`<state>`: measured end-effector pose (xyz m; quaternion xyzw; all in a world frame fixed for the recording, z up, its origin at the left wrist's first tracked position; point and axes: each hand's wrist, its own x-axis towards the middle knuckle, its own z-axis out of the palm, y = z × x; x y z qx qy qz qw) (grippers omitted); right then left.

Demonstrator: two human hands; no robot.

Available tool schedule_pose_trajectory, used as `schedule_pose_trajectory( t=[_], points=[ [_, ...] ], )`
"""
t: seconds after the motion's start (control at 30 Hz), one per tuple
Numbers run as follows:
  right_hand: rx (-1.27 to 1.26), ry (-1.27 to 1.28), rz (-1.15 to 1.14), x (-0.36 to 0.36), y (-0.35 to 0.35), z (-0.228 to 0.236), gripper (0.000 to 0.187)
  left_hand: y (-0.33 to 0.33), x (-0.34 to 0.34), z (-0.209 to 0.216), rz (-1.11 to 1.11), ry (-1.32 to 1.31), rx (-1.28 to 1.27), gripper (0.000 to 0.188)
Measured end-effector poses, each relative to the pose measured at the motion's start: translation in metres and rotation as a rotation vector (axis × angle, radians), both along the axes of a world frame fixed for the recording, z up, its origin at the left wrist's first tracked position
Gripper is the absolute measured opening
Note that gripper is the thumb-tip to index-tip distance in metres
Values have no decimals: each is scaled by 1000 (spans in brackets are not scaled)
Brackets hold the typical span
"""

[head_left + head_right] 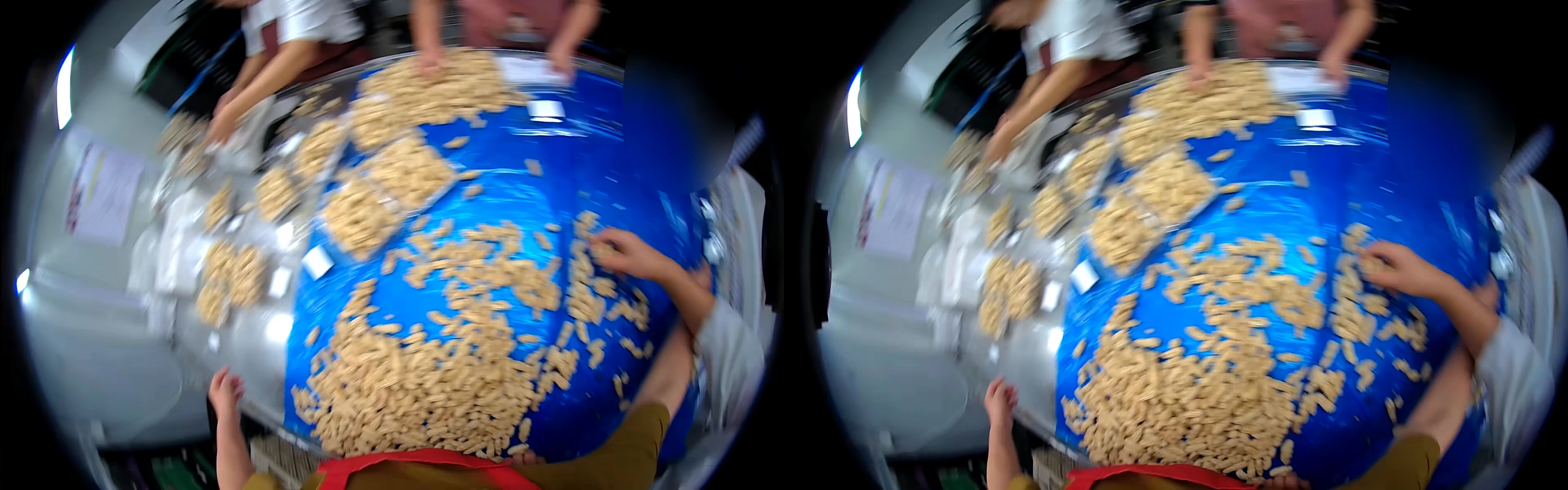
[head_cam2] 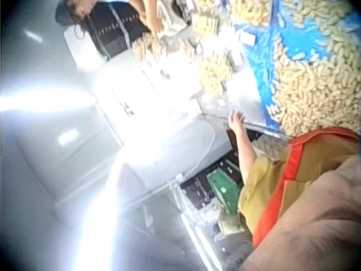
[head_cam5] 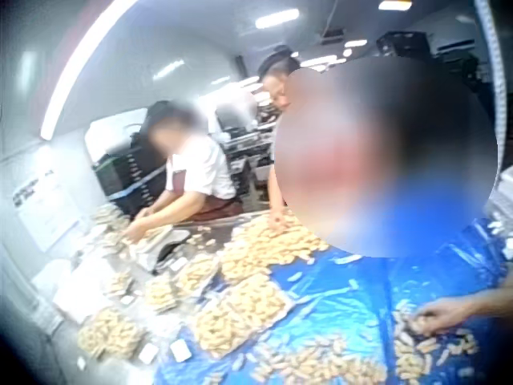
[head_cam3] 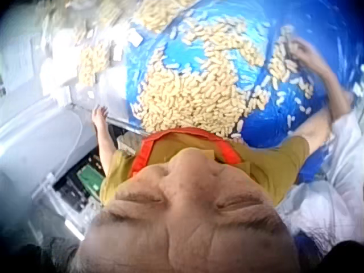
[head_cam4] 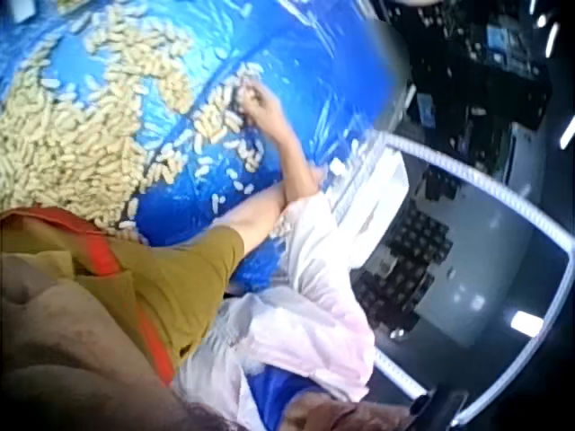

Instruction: The person sorts peanuts from a pile on a table by hand, placing selected peanuts into plastic containers and then moving the filled containers to different locations on the table.

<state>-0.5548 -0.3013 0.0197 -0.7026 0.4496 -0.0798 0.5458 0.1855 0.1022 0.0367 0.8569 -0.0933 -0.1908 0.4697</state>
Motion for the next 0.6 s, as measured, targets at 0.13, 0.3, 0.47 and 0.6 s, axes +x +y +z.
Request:
schedule_pose_trajectory(
  t=[0.13,0.3,0.47,0.6],
  points=[
    [414,-477,-190,-44,5,19,20,5,-11,3,-55,27,18,27],
    [-113,-408,-532,-189,29,-24,29,29,-18,-4,-34,56,-63,26],
    [-1038,729,-952,-85,58,-57,30,51,-1,-15,-29,95,-197,26],
    [-1132,437,-909,14,80,10,28,70,26,-27,-21,150,-270,25]
  ],
)
